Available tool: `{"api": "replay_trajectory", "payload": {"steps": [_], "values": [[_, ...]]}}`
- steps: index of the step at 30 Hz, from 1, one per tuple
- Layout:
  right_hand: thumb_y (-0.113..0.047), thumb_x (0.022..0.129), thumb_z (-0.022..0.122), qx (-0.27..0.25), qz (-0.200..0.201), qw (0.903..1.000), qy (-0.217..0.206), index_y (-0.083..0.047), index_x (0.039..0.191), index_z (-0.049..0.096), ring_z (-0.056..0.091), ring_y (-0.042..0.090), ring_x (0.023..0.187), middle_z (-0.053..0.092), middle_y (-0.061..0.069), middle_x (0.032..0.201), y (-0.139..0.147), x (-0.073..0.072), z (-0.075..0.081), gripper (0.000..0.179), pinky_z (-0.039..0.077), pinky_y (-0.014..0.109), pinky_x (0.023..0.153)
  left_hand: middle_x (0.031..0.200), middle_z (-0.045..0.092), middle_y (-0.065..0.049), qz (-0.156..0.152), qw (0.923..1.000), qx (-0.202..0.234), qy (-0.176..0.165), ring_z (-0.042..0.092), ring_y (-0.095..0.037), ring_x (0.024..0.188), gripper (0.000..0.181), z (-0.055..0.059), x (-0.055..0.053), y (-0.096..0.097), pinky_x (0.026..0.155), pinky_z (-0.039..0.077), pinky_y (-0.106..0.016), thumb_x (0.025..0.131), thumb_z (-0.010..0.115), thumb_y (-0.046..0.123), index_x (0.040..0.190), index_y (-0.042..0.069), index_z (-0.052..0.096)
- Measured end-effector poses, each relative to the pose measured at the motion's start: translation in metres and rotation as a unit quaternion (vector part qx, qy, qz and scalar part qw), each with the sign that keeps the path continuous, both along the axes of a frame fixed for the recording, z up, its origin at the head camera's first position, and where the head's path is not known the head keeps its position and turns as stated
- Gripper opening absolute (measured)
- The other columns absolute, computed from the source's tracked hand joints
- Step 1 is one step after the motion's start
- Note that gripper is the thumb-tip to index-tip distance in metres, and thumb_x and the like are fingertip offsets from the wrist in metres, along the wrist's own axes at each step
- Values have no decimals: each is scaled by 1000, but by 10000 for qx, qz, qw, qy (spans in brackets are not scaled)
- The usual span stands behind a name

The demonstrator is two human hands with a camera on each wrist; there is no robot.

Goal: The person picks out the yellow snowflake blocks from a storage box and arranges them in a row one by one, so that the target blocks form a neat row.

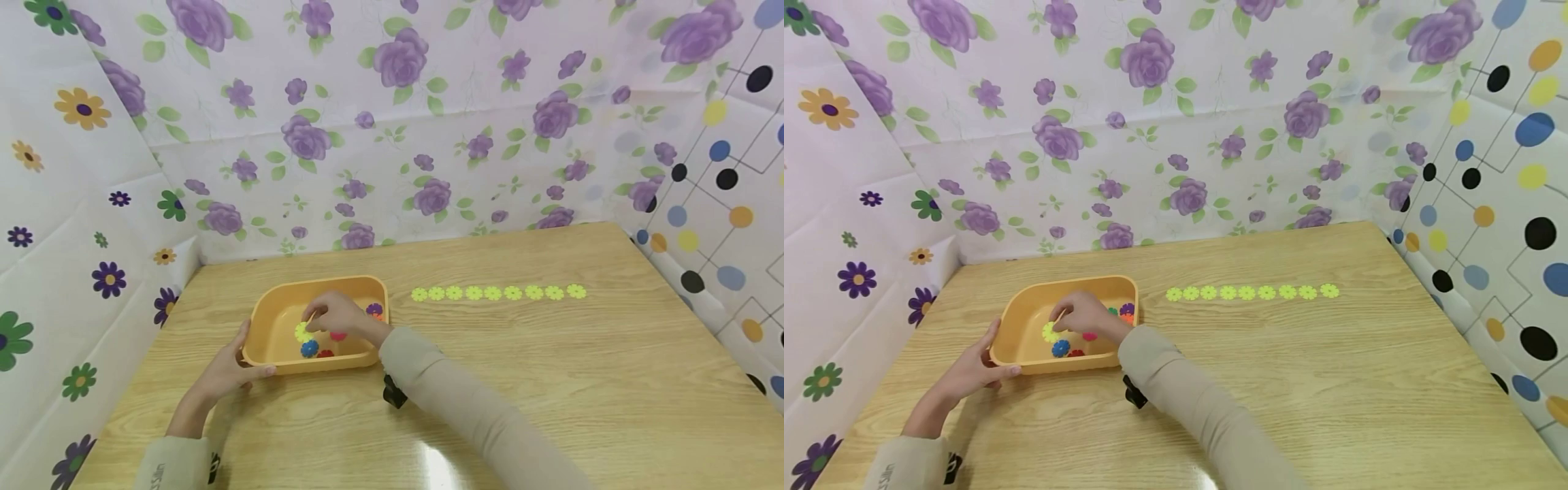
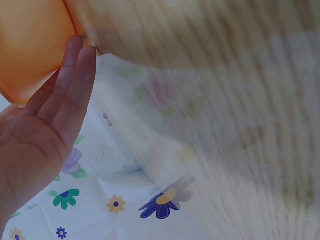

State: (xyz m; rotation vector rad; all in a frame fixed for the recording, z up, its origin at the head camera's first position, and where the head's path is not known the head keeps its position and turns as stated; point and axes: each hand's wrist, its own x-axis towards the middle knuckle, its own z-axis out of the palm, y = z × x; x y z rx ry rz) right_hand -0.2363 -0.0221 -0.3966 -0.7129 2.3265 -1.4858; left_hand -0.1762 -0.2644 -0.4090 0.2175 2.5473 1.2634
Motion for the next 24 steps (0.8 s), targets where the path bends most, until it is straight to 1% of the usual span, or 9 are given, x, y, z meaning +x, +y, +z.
{"api": "replay_trajectory", "payload": {"steps": [7,9,12,15,19,20,21,22,24], "values": [[-5,82,65,-336,59,9989,-306,-3,91,68,57,13,70,64,1,78,22,-1,10,9,49,31,68,122,45,-33,1,10000,44,16,50,-19,62,110,-1,1,-1,52,46,-33,77,74,24,145,7,-10],[-5,83,64,-330,78,9989,-335,-2,91,68,58,19,72,65,3,77,28,-3,12,9,49,34,69,124,44,-33,5,10000,48,20,50,-19,63,110,-1,1,-1,52,46,-33,76,75,24,145,7,-10],[-5,84,64,-296,98,9990,-323,-1,93,68,60,30,78,65,4,76,36,-5,16,11,49,32,65,124,43,-33,7,10000,37,13,50,-18,65,110,-1,1,-1,53,46,-33,76,75,24,145,8,-10],[-6,83,65,-279,95,9991,-293,-1,93,68,60,35,82,65,3,75,44,-6,18,11,49,34,65,121,47,-32,6,10000,52,-13,51,-18,64,110,-1,1,-1,53,46,-33,76,75,23,145,8,-11],[-5,83,65,-264,49,9993,-277,-1,93,68,61,28,73,64,4,74,55,-6,20,11,50,40,69,119,49,-33,-14,9999,141,-8,51,-20,62,110,-1,2,0,52,46,-33,77,74,22,145,8,-11],[-5,83,65,-264,44,9993,-272,0,93,67,60,26,70,64,5,74,59,-6,21,12,49,42,70,119,49,-33,-19,9999,148,-3,51,-21,62,110,0,2,0,52,46,-33,77,74,21,145,8,-11],[-4,83,65,-276,40,9992,-283,1,94,67,59,25,68,65,8,75,62,-5,21,12,49,41,69,121,47,-33,-24,9999,171,-1,52,-21,62,110,0,2,0,52,46,-33,77,74,21,145,8,-11],[-4,83,64,-281,28,9992,-282,1,94,67,58,24,67,65,10,76,65,-5,21,13,49,41,68,122,46,-34,-26,9998,181,3,51,-21,63,110,0,2,0,52,46,-33,77,74,21,145,8,-11],[-3,83,64,-318,-14,9991,-263,2,95,66,58,30,69,65,12,77,71,-4,21,14,49,41,67,123,44,-35,-29,9998,180,14,51,-20,63,110,0,1,0,52,46,-33,77,74,21,145,8,-11]]}}
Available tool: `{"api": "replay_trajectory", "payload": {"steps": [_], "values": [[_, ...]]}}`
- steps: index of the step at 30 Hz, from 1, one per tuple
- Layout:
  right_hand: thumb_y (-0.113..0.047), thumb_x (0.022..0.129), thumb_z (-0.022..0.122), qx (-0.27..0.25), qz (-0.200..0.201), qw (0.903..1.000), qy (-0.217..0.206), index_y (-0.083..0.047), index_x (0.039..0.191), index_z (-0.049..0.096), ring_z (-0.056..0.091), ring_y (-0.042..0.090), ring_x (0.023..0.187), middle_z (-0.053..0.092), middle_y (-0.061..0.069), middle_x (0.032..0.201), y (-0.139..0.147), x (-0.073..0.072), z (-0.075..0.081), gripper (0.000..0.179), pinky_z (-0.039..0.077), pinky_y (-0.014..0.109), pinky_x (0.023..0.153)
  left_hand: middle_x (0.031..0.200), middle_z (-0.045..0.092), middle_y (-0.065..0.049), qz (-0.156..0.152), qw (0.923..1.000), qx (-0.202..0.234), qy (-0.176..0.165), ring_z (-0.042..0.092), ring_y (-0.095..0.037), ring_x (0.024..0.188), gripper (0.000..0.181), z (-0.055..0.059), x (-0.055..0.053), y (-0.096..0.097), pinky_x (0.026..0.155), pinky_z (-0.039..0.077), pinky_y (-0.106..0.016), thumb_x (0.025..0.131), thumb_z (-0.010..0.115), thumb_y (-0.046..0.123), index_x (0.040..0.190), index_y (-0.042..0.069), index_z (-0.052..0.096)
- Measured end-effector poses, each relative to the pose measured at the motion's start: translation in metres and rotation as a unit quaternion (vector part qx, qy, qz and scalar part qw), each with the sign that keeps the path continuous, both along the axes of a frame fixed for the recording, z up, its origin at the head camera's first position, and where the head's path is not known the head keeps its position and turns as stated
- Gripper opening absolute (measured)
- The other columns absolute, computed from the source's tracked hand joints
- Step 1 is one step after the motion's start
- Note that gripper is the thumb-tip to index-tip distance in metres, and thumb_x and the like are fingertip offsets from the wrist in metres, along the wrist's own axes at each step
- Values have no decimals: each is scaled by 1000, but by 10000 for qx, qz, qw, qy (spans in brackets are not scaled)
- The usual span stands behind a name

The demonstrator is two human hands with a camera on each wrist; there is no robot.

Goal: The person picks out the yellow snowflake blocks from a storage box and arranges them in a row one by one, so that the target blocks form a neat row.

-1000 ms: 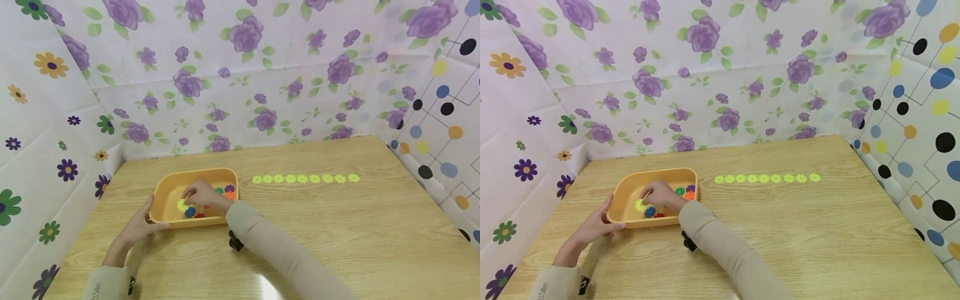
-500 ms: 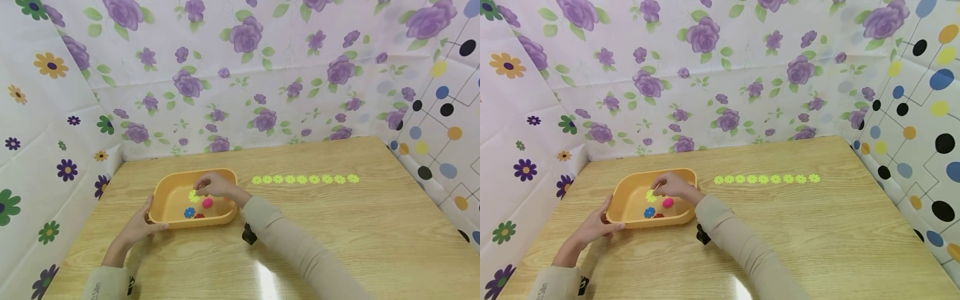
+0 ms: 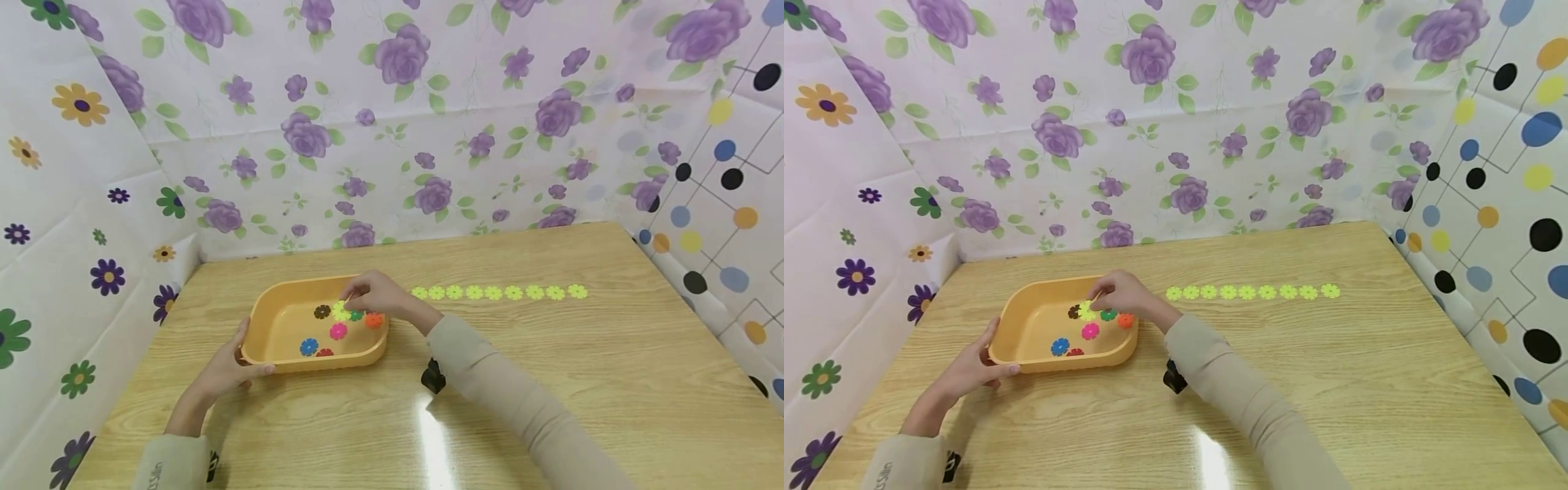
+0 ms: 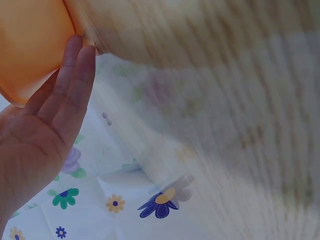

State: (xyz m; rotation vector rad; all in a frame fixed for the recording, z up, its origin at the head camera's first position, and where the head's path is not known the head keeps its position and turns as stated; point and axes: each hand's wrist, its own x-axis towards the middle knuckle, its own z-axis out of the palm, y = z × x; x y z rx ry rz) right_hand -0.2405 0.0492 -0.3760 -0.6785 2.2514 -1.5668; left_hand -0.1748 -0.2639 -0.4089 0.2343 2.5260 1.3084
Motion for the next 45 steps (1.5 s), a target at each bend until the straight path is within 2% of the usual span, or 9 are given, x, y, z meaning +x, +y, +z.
{"api": "replay_trajectory", "payload": {"steps": [3,8,13,18,20,27,33,41,45], "values": [[-2,83,64,-50,-144,9999,-59,3,96,66,57,32,70,65,13,76,10,1,-1,14,48,42,65,125,43,-35,-10,10000,19,10,51,-20,63,110,0,0,0,52,46,-33,77,74,20,145,8,-12],[0,82,64,-174,-305,9992,-176,4,95,65,60,30,72,65,9,74,24,1,-5,14,47,48,74,116,51,-31,-14,10000,15,-24,50,-21,59,110,1,0,0,51,46,-33,77,74,20,145,8,-12],[-2,83,63,-103,-333,9993,-151,4,97,65,59,39,80,65,9,76,38,1,-7,15,49,44,73,103,57,-24,-17,10000,-19,-36,49,-22,56,109,2,1,0,50,45,-33,77,74,21,145,9,-12],[-5,84,63,122,-527,9985,-88,0,98,66,57,39,79,65,18,81,56,2,-8,16,49,38,66,110,54,-28,-20,10000,4,9,50,-22,58,109,1,1,0,51,45,-33,77,74,20,145,8,-11],[-4,84,63,115,-596,9981,-114,1,98,66,56,41,79,65,19,81,63,2,-10,16,48,41,68,112,53,-29,-5,10000,-26,17,50,-21,59,109,2,2,0,51,45,-32,77,74,21,145,8,-11],[-4,84,62,33,-732,9971,-209,2,98,66,56,39,78,64,10,76,86,4,-17,16,44,53,75,101,57,-23,39,9999,-148,6,51,-21,60,110,4,2,2,52,46,-32,76,74,21,145,6,-10],[-5,83,63,246,-810,9963,-125,2,98,65,57,32,73,63,18,78,108,5,-19,16,45,52,74,113,53,-29,25,9999,-143,-18,53,-21,65,110,3,1,1,53,47,-33,77,74,22,144,6,-11],[-7,85,61,537,-943,9939,-194,3,103,64,56,39,79,64,6,78,145,6,-18,21,45,51,75,104,56,-25,6,9999,-81,-77,51,-22,58,109,3,1,1,52,46,-33,77,74,21,144,7,-12],[-8,86,61,579,-1012,9930,-202,6,106,61,55,39,78,63,12,80,161,7,-18,24,44,51,72,109,54,-28,-3,10000,-26,-54,51,-22,59,109,3,1,2,52,46,-33,77,74,21,144,7,-12]]}}
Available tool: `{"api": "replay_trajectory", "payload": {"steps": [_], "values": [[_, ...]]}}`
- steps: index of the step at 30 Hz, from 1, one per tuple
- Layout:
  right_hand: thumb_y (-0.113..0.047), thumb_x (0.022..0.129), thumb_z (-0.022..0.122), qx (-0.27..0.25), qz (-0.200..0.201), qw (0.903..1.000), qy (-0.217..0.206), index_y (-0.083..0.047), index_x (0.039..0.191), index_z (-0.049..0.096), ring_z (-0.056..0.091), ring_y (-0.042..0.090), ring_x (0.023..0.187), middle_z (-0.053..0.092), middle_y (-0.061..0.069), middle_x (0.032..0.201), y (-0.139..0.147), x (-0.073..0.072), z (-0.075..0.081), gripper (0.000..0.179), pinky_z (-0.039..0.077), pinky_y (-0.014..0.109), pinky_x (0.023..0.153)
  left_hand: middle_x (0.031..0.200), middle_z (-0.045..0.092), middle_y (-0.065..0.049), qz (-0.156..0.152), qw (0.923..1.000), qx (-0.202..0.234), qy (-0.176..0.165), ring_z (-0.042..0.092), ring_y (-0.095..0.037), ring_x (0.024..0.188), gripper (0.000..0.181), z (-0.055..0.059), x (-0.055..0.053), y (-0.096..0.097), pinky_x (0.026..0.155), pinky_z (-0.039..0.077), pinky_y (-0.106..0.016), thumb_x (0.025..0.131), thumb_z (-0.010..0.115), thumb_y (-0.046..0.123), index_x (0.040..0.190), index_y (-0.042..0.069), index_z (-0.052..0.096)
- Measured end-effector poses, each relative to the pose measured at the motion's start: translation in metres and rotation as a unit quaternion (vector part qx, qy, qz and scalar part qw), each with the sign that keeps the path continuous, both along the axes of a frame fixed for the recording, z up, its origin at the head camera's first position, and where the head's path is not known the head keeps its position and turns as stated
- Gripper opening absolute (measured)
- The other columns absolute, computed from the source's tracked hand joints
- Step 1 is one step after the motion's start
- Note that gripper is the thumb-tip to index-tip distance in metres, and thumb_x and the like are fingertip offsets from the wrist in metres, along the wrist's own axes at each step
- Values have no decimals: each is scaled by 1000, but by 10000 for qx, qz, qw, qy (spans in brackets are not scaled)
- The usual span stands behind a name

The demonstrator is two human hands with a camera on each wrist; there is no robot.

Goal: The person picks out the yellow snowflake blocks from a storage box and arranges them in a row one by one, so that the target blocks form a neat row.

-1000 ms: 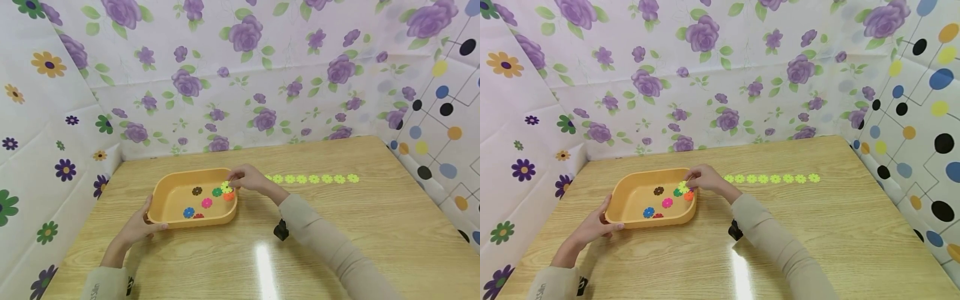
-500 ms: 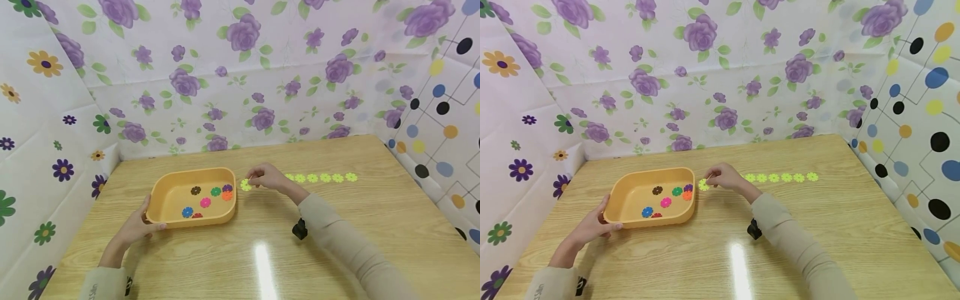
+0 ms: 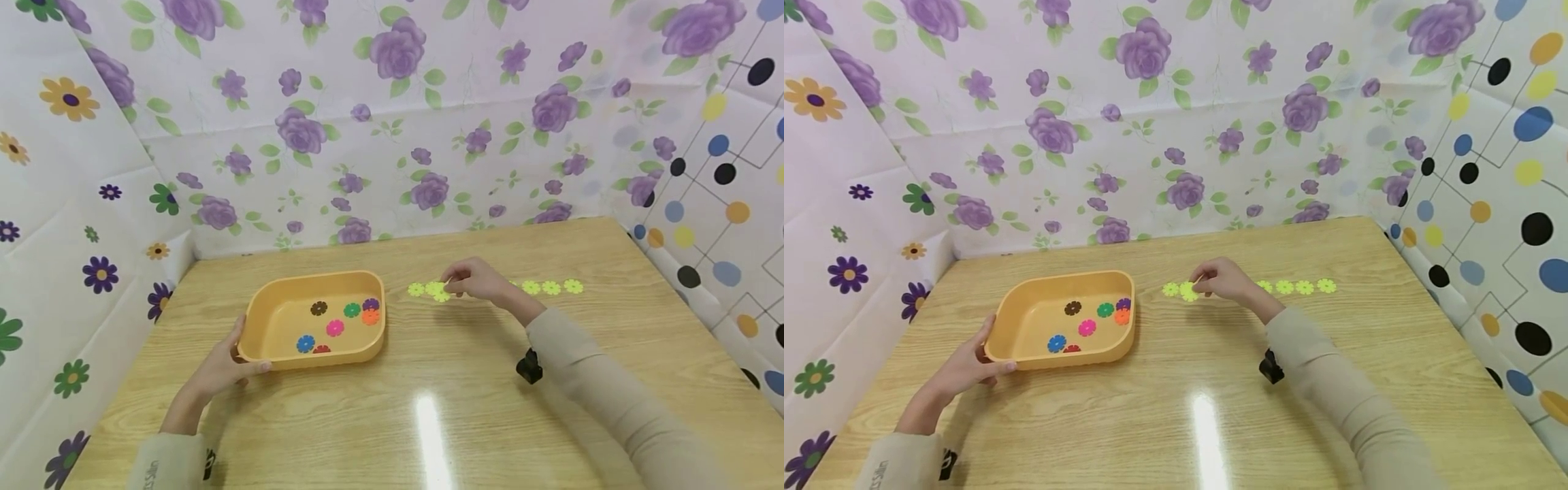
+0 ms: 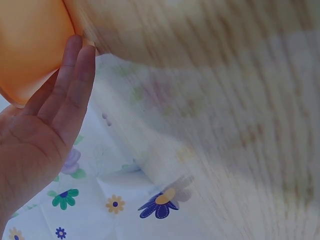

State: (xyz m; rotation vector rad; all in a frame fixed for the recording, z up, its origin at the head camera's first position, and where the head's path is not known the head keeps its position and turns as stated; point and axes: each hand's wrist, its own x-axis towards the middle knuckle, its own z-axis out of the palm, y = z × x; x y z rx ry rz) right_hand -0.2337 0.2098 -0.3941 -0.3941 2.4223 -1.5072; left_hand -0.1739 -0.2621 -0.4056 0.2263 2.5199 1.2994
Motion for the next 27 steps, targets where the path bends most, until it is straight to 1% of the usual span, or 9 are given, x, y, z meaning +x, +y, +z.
{"api": "replay_trajectory", "payload": {"steps": [3,7,12,14,20,22,24,27], "values": [[-9,86,61,97,-100,9999,19,7,106,61,55,40,78,63,14,81,11,1,-1,25,43,49,69,110,54,-29,-10,10000,7,11,51,-22,59,109,1,-1,0,52,46,-33,78,73,21,144,8,-12],[-10,87,61,229,-219,9995,-35,5,107,62,54,42,81,62,11,81,26,2,-1,25,43,46,67,115,51,-31,-12,10000,34,-2,51,-22,60,109,1,-1,0,52,46,-33,78,73,20,144,9,-13],[-11,87,60,383,-366,9985,-107,3,107,62,55,40,82,62,9,82,48,4,-4,24,43,43,65,123,44,-34,3,10000,14,23,52,-22,64,109,0,-1,0,52,46,-33,77,74,21,144,7,-12],[-12,87,60,444,-410,9981,-128,3,108,61,55,38,80,62,10,83,57,5,-5,25,43,41,63,125,42,-34,4,10000,14,29,52,-22,65,110,0,0,0,52,46,-32,77,74,21,144,8,-12],[-13,89,59,551,-489,9971,-177,6,112,58,55,35,81,61,14,88,84,11,-7,30,43,39,61,116,50,-31,11,10000,22,28,50,-21,60,110,0,0,0,51,46,-32,77,74,21,144,10,-12],[-14,89,58,612,-544,9964,-199,6,112,58,55,36,81,61,14,88,93,12,-8,30,42,38,60,111,53,-29,11,10000,9,18,50,-21,59,110,0,0,0,51,46,-32,77,74,21,144,9,-12],[-14,90,57,715,-607,9954,-175,5,111,58,56,36,81,61,15,88,103,13,-9,29,42,37,59,109,54,-27,13,10000,9,3,49,-21,58,110,0,-1,-1,50,45,-32,77,74,21,144,10,-12],[-15,90,57,851,-731,9936,-140,4,111,59,56,35,79,62,15,88,118,14,-9,28,42,37,57,102,57,-24,25,10000,-1,-25,49,-20,56,110,0,-1,-1,50,45,-32,77,74,21,144,10,-13]]}}
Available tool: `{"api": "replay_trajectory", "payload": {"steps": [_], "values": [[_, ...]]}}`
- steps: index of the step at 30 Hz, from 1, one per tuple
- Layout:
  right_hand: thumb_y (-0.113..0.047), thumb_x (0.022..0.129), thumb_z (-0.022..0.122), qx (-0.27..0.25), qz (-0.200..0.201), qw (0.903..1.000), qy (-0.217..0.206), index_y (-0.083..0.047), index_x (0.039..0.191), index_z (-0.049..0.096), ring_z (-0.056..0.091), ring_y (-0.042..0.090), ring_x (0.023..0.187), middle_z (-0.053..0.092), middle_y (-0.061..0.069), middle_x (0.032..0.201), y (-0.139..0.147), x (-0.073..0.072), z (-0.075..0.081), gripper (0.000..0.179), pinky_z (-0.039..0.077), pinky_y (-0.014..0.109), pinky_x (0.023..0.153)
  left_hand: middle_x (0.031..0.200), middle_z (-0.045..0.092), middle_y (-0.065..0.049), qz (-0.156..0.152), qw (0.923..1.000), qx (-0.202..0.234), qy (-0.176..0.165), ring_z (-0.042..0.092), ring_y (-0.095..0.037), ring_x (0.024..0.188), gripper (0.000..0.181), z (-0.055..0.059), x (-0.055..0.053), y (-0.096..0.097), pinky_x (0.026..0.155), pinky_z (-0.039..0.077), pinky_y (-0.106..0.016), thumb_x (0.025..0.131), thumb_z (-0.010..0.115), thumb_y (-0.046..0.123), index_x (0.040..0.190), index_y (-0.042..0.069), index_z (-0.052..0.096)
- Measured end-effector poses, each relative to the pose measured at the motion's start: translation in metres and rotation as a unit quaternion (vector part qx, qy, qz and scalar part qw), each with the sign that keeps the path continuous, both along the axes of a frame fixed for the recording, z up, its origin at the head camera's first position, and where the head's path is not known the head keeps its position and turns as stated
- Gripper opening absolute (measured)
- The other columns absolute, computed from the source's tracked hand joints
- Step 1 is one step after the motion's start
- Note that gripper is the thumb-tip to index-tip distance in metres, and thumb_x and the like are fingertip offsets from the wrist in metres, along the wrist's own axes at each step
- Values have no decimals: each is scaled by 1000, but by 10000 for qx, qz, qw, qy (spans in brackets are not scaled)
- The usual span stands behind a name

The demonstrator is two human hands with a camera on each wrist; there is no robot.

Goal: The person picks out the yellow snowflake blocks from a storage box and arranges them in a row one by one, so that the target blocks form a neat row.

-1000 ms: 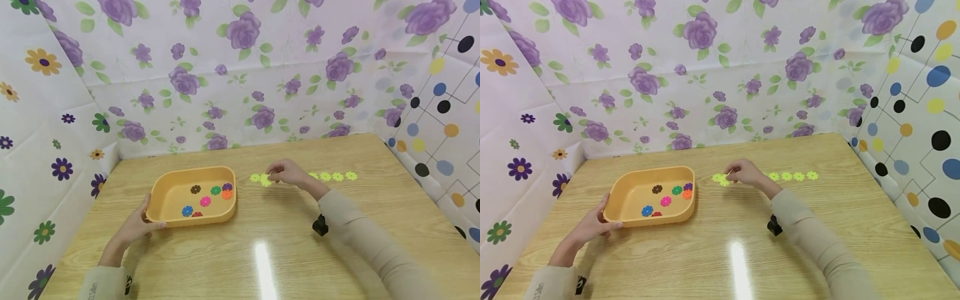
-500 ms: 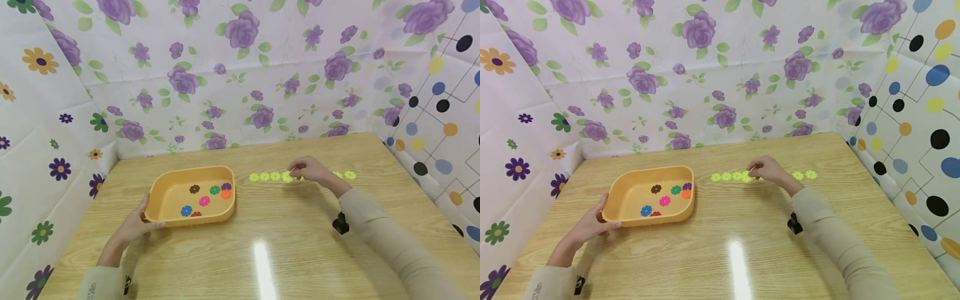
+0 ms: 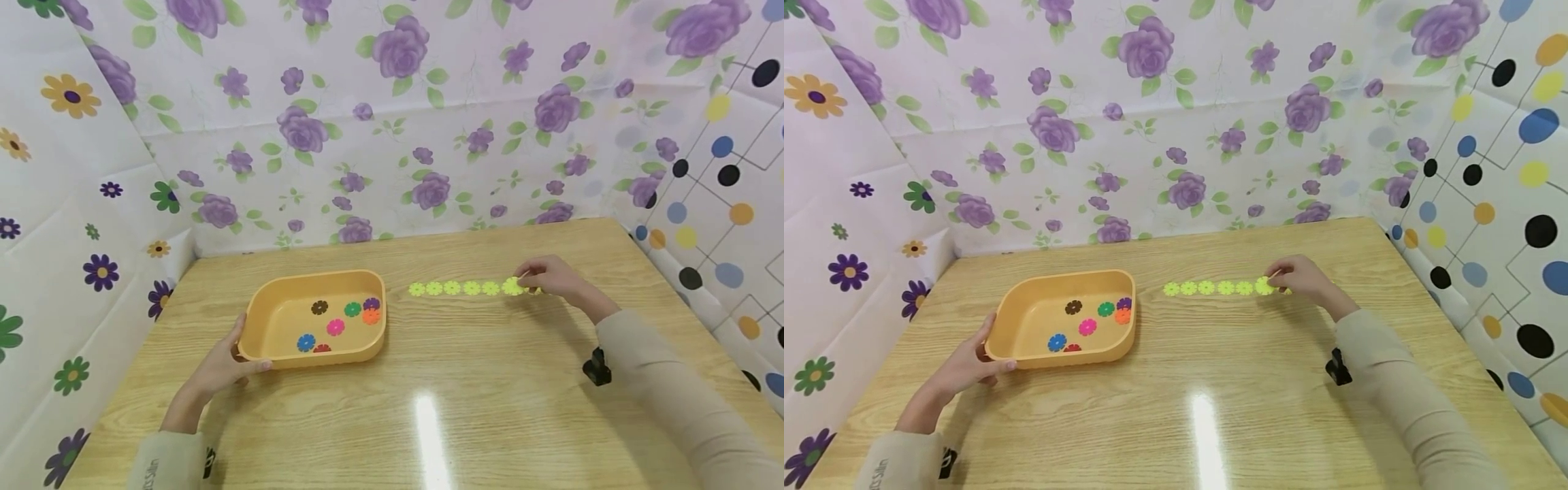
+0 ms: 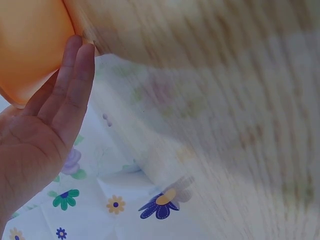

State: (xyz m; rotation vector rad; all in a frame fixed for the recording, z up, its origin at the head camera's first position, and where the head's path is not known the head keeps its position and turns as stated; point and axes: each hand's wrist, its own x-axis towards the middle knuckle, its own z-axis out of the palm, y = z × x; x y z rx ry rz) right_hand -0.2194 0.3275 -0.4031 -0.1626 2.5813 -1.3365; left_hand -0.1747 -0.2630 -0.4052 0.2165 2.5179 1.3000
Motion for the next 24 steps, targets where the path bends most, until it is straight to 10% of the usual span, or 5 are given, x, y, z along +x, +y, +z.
{"api": "replay_trajectory", "payload": {"steps": [10,24], "values": [[-21,92,55,134,-419,9990,-100,6,119,53,56,32,83,60,21,99,46,6,3,38,44,37,62,107,55,-27,-43,9999,77,-65,49,-21,57,110,2,1,1,51,46,-32,78,73,20,144,8,-13],[-28,92,52,322,-1095,9932,-242,8,125,46,56,9,78,59,-5,89,102,12,-6,49,46,33,70,98,57,-20,17,10000,-87,-35,49,-21,55,109,0,0,0,51,45,-32,77,74,21,145,9,-11]]}}
